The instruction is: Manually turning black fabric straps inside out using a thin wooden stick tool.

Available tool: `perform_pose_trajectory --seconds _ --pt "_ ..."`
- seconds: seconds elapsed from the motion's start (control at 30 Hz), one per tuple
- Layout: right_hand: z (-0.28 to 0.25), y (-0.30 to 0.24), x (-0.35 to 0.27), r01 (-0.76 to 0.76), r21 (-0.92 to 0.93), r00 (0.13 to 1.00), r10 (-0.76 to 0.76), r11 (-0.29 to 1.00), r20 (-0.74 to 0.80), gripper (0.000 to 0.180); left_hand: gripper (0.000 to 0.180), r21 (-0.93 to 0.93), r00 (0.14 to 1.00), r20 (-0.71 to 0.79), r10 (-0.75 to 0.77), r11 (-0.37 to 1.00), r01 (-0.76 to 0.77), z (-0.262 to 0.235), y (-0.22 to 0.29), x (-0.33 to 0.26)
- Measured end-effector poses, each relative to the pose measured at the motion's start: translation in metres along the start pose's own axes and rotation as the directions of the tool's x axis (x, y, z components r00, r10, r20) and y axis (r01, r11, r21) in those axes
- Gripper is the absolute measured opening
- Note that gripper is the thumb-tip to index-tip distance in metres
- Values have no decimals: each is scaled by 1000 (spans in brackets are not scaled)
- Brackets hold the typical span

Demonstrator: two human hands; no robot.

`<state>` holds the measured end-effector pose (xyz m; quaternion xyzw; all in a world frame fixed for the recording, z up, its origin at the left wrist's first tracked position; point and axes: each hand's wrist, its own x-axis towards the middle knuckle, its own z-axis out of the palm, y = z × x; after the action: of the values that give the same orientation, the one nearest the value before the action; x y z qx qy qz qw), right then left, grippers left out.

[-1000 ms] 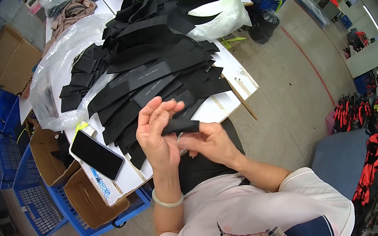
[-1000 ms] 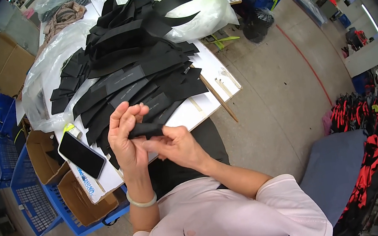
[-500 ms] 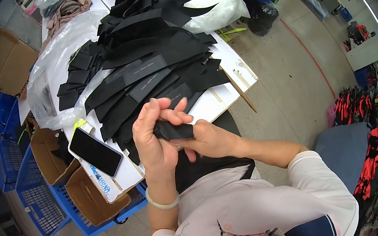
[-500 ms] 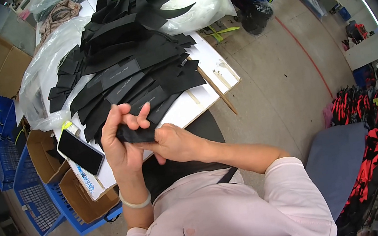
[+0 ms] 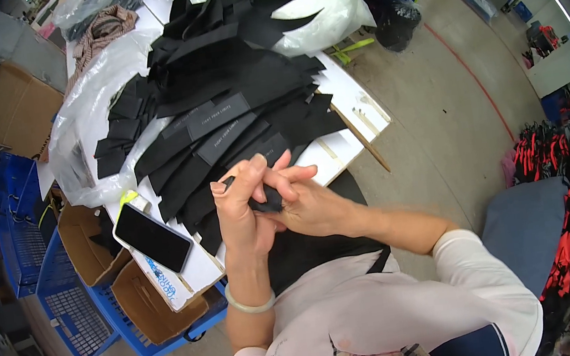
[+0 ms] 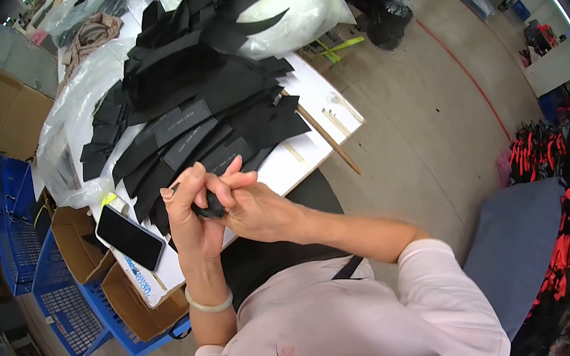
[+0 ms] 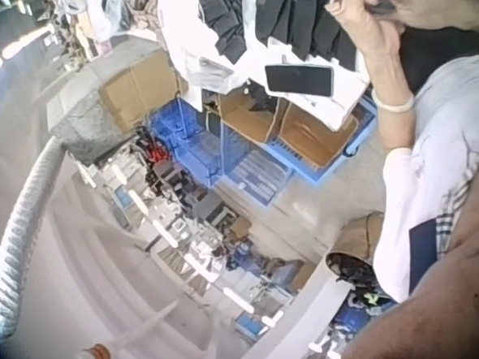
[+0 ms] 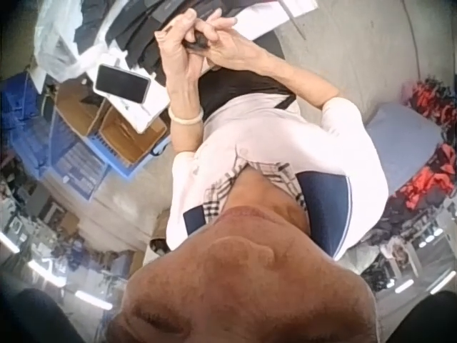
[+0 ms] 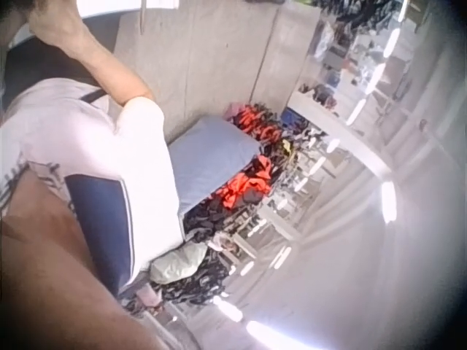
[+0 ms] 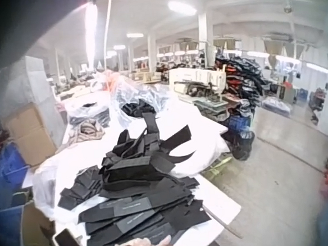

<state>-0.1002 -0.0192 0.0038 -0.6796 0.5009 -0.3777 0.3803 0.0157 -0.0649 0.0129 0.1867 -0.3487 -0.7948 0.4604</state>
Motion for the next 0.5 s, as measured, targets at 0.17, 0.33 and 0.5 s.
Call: perform_pose_trajectory --seconds 0.17,0.33,0.5 --pt "0 18 14 -614 763 764 -90 203 639 64 35 -126 977 119 -178 973 193 -15 4 6" --pt "9 3 6 -542 839 839 -26 58 544 50 45 -338 976 162 147 937 -85 -19 -8 4" --pt "4 2 -10 -462 833 876 -11 -303 482 48 32 -302 982 76 170 943 -140 -4 -21 2"
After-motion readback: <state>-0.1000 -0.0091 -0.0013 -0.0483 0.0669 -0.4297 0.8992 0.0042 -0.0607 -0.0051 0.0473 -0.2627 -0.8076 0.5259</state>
